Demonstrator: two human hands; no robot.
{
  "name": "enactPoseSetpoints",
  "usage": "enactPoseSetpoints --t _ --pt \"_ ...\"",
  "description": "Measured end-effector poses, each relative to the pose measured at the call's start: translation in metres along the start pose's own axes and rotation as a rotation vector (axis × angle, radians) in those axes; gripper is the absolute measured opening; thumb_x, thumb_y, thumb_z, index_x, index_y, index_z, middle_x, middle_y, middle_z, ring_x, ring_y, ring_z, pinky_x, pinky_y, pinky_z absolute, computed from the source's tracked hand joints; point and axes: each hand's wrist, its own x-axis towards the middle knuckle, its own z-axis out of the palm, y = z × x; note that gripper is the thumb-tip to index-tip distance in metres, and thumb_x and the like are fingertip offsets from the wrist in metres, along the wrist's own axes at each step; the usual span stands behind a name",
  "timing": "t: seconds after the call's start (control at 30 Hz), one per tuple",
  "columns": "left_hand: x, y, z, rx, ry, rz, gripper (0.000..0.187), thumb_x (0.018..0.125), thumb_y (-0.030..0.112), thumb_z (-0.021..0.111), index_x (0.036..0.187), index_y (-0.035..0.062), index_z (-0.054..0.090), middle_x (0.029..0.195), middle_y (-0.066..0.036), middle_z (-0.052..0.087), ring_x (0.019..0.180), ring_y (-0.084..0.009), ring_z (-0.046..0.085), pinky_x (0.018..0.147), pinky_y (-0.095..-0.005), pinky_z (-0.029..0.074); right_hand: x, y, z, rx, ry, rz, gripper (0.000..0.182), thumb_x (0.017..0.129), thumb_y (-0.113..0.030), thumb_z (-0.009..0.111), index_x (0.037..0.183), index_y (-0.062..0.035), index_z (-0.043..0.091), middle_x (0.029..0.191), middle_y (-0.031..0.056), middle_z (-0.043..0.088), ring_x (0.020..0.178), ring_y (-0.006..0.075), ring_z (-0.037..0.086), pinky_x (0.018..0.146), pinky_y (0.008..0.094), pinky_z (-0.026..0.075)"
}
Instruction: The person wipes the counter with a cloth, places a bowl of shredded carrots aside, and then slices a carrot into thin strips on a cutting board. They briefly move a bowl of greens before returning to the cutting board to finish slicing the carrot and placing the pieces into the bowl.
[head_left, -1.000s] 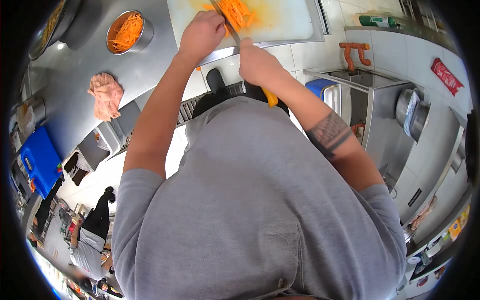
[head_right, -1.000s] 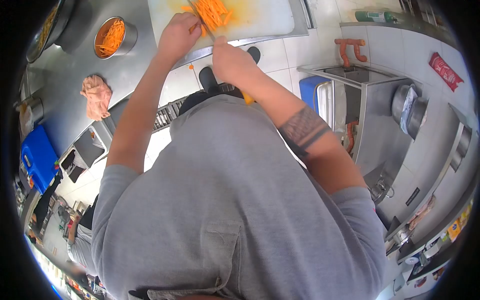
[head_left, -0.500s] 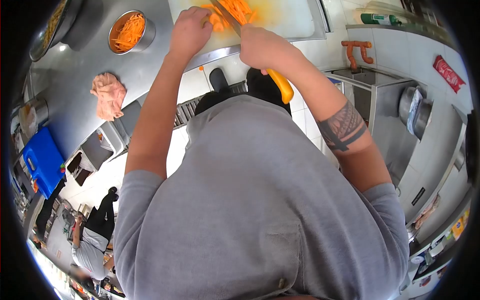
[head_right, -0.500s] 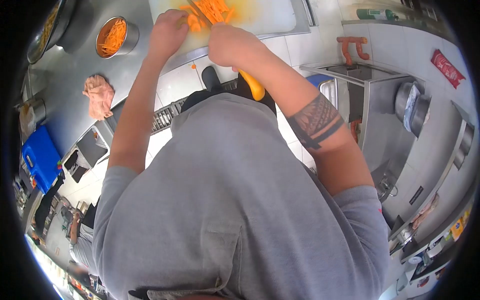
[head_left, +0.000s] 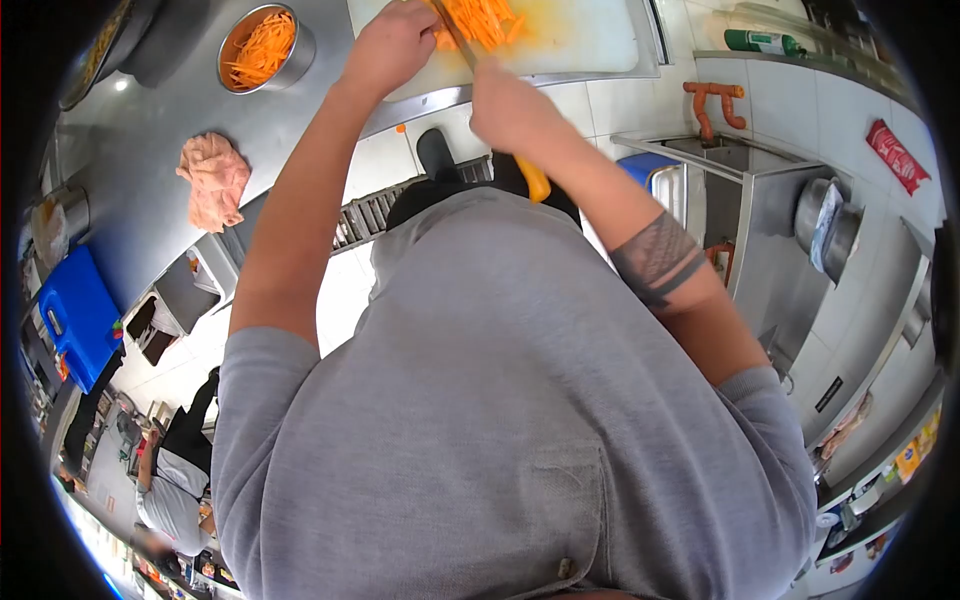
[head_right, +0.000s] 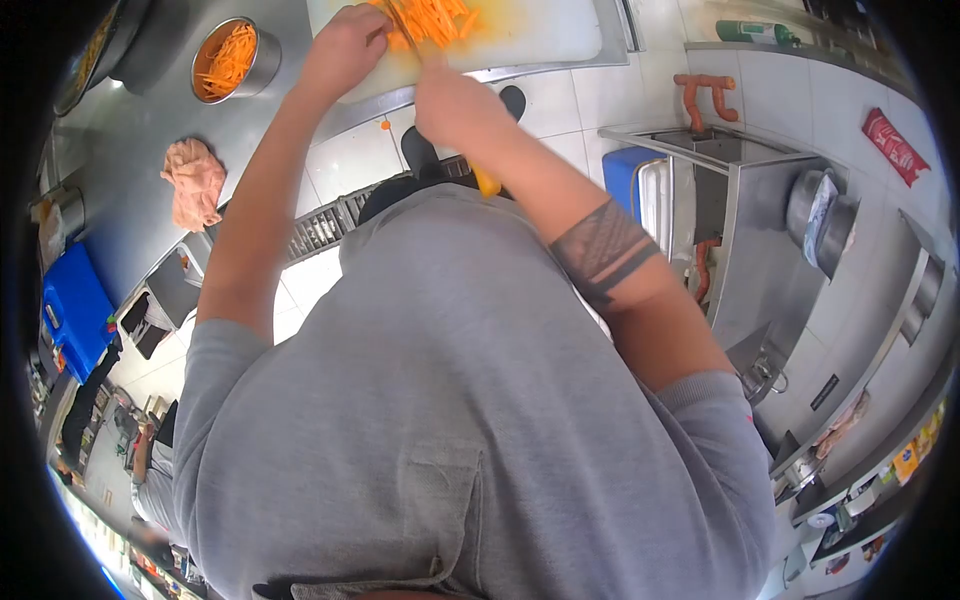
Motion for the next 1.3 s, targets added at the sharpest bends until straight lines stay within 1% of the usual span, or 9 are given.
enactPoseSetpoints --t 0.1,0.23,0.33,0.47,0.7,0.77,0.87,1.03,1.3 --pt "-0.004 0.004 0.003 -0.002 -0.017 0.028 0.008 0.086 0.007 0.065 0.086 0.0012 0.07 0.094 -0.018 0.07 0.097 -0.0415 0.067 0.087 -0.0502 0.056 0.001 -0.038 -0.078 0.165 -0.358 0.202 0.028 0.088 0.001 0.055 0.114 0.0112 0.051 0.089 0.0344 0.072 0.072 0.0425 0.076 0.072 0.0516 0.061" --pt "0.001 0.001 0.0 -0.004 0.034 0.044 0.008 0.085 0.006 0.064 0.081 0.0007 0.068 0.089 -0.017 0.069 0.093 -0.0414 0.066 0.085 -0.0497 0.056 -0.008 -0.017 -0.016 0.047 -0.093 0.103 0.021 0.088 0.001 0.056 0.106 0.0107 0.054 0.075 0.03 0.071 0.059 0.0392 0.073 0.061 0.0475 0.06" --pt "0.001 -0.014 0.001 -0.036 -0.189 -0.043 0.032 0.087 0.019 0.074 0.112 -0.0002 0.072 0.117 -0.023 0.07 0.117 -0.0434 0.063 0.102 -0.0513 0.053 0.007 -0.032 -0.061 0.072 -0.387 0.211 0.034 0.091 -0.006 0.057 0.122 0.007 0.056 0.106 0.0325 0.075 0.102 0.044 0.077 0.092 0.0518 0.059" --pt "0.0 -0.005 -0.006 0.06 -0.14 -0.114 0.019 0.095 0.016 0.066 0.11 0.0082 0.075 0.114 -0.007 0.073 0.114 -0.0299 0.067 0.096 -0.0445 0.057 -0.006 -0.035 -0.03 0.043 -0.303 0.224 0.036 0.093 -0.008 0.057 0.125 0.0087 0.055 0.113 0.0332 0.074 0.11 0.0436 0.075 0.097 0.0517 0.058" --pt "0.003 -0.007 -0.011 0.045 -0.129 -0.038 0.017 0.094 0.014 0.065 0.107 0.0063 0.073 0.109 -0.01 0.072 0.111 -0.0326 0.067 0.095 -0.0458 0.057 -0.006 -0.034 -0.027 0.072 -0.293 0.196 0.032 0.094 -0.008 0.058 0.12 0.01 0.051 0.111 0.0352 0.073 0.108 0.0473 0.075 0.094 0.0533 0.059" --pt "-0.005 -0.006 -0.01 0.022 -0.136 -0.071 0.017 0.093 0.013 0.066 0.107 0.0061 0.073 0.108 -0.011 0.072 0.111 -0.0338 0.067 0.095 -0.0462 0.057 -0.003 -0.019 -0.005 0.079 -0.018 0.036 0.028 0.089 -0.002 0.056 0.113 0.011 0.051 0.09 0.0353 0.072 0.066 0.0418 0.074 0.067 0.0475 0.06" --pt "-0.015 -0.01 -0.005 0.073 -0.097 -0.081 0.019 0.093 0.012 0.066 0.109 0.0066 0.074 0.112 -0.011 0.073 0.113 -0.0346 0.067 0.096 -0.0458 0.057 0.007 -0.018 -0.057 0.121 -0.29 0.139 0.027 0.09 -0.002 0.052 0.115 0.0085 0.051 0.093 0.0328 0.073 0.067 0.042 0.073 0.072 0.049 0.06" --pt "-0.013 0.003 -0.006 0.004 0.255 -0.199 0.023 0.096 0.017 0.068 0.116 0.0088 0.076 0.124 -0.009 0.073 0.118 -0.0332 0.067 0.1 -0.0441 0.056 -0.003 -0.011 -0.068 0.162 -0.288 0.177 0.028 0.093 -0.006 0.05 0.117 0.0068 0.054 0.091 0.0268 0.075 0.063 0.0373 0.073 0.068 0.0474 0.059" --pt "-0.016 -0.008 0.012 0.003 0.109 -0.127 0.027 0.099 0.021 0.069 0.122 0.0061 0.072 0.128 -0.011 0.072 0.123 -0.0346 0.065 0.104 -0.0447 0.054 -0.009 -0.013 -0.069 0.223 -0.263 0.25 0.03 0.095 -0.011 0.053 0.12 0.0048 0.056 0.093 0.0267 0.075 0.074 0.0379 0.076 0.076 0.0489 0.06"
